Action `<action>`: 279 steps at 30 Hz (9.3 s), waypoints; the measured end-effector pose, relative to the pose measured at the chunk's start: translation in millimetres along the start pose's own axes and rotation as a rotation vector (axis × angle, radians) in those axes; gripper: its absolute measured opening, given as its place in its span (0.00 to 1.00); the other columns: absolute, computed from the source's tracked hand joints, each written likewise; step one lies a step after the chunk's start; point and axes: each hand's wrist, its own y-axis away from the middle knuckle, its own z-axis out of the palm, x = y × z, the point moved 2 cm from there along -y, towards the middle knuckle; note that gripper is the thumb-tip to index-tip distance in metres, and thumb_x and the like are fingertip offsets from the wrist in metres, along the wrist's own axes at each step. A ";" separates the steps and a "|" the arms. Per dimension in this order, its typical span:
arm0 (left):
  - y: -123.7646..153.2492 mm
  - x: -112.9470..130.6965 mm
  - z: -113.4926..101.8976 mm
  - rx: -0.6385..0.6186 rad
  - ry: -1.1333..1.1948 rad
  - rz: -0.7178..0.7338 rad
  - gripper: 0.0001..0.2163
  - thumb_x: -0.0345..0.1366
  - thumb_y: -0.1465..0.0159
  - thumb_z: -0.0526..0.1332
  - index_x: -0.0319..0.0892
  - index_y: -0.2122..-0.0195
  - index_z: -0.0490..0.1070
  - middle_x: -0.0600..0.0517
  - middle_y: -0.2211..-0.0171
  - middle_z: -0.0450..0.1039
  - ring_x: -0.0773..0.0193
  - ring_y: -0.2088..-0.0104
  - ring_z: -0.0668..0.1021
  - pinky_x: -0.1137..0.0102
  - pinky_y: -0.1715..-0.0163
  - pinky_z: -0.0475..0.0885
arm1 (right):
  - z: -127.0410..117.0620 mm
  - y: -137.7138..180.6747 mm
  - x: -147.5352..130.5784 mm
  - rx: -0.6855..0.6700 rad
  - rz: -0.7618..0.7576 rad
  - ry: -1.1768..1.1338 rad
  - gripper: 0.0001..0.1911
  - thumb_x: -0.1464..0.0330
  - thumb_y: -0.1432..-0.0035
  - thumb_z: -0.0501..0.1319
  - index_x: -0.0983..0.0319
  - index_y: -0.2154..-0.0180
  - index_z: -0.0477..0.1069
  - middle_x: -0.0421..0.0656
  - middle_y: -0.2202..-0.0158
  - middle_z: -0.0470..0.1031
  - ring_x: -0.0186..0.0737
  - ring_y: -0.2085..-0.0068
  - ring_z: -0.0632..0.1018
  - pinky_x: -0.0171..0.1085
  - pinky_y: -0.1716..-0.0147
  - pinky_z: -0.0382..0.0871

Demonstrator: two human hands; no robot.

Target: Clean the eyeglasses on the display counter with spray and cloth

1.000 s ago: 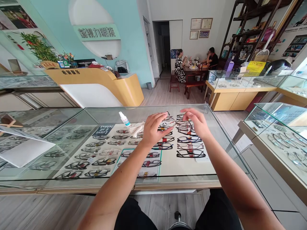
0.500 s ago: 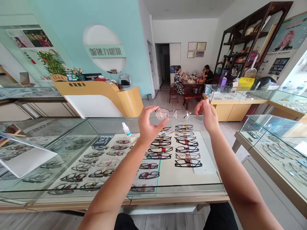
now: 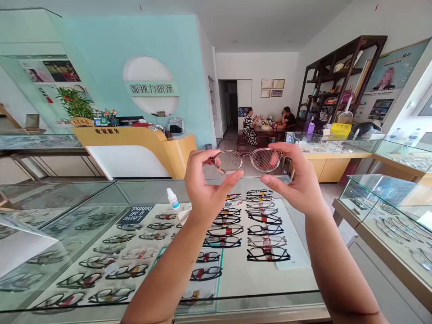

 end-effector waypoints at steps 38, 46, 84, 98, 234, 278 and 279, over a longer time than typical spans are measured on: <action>10.1 -7.1 4.6 0.056 -0.136 -0.075 0.27 0.50 0.32 0.79 0.52 0.35 0.76 0.47 0.42 0.81 0.52 0.42 0.83 0.57 0.45 0.80 | 17.3 0.0 9.8 0.136 0.051 0.288 0.25 0.52 0.25 0.70 0.47 0.32 0.76 0.49 0.40 0.81 0.58 0.41 0.81 0.61 0.42 0.80; 13.0 -7.7 8.0 0.073 -0.176 -0.015 0.28 0.48 0.32 0.79 0.52 0.35 0.75 0.48 0.42 0.81 0.53 0.43 0.84 0.57 0.47 0.79 | 21.0 3.1 11.2 0.162 0.084 0.261 0.28 0.55 0.27 0.70 0.50 0.30 0.72 0.49 0.39 0.82 0.56 0.42 0.82 0.59 0.44 0.81; 16.7 -13.8 9.0 0.123 -0.106 -0.068 0.29 0.47 0.33 0.80 0.52 0.35 0.75 0.45 0.39 0.83 0.49 0.37 0.84 0.52 0.39 0.80 | 30.4 9.7 0.4 0.264 0.136 0.271 0.20 0.59 0.29 0.72 0.51 0.38 0.78 0.47 0.44 0.88 0.57 0.46 0.86 0.62 0.45 0.81; 17.1 -9.4 11.7 0.160 -0.187 -0.012 0.28 0.50 0.34 0.80 0.51 0.37 0.75 0.46 0.43 0.82 0.49 0.41 0.84 0.52 0.46 0.82 | 32.9 10.7 2.7 0.265 0.167 0.238 0.22 0.59 0.29 0.71 0.51 0.36 0.79 0.49 0.44 0.89 0.57 0.47 0.88 0.57 0.52 0.84; 14.5 -9.6 9.4 0.119 -0.185 -0.022 0.27 0.50 0.34 0.81 0.51 0.39 0.75 0.46 0.45 0.81 0.51 0.44 0.83 0.58 0.55 0.79 | 40.6 13.1 3.3 0.257 0.192 0.273 0.21 0.58 0.29 0.68 0.54 0.39 0.71 0.49 0.45 0.85 0.51 0.54 0.86 0.57 0.51 0.77; 21.6 -28.4 15.6 0.044 0.032 -0.168 0.29 0.50 0.34 0.81 0.52 0.37 0.74 0.45 0.39 0.84 0.46 0.38 0.87 0.54 0.46 0.83 | 36.8 13.6 -0.5 0.358 0.040 0.217 0.23 0.66 0.32 0.73 0.53 0.39 0.71 0.44 0.49 0.78 0.46 0.57 0.84 0.55 0.51 0.81; 21.7 -28.3 15.5 0.044 0.030 -0.171 0.29 0.51 0.34 0.81 0.52 0.37 0.74 0.45 0.39 0.84 0.46 0.38 0.87 0.54 0.46 0.84 | 36.8 13.6 -0.7 0.358 0.037 0.217 0.23 0.66 0.32 0.73 0.53 0.39 0.71 0.44 0.49 0.78 0.46 0.57 0.84 0.55 0.50 0.81</action>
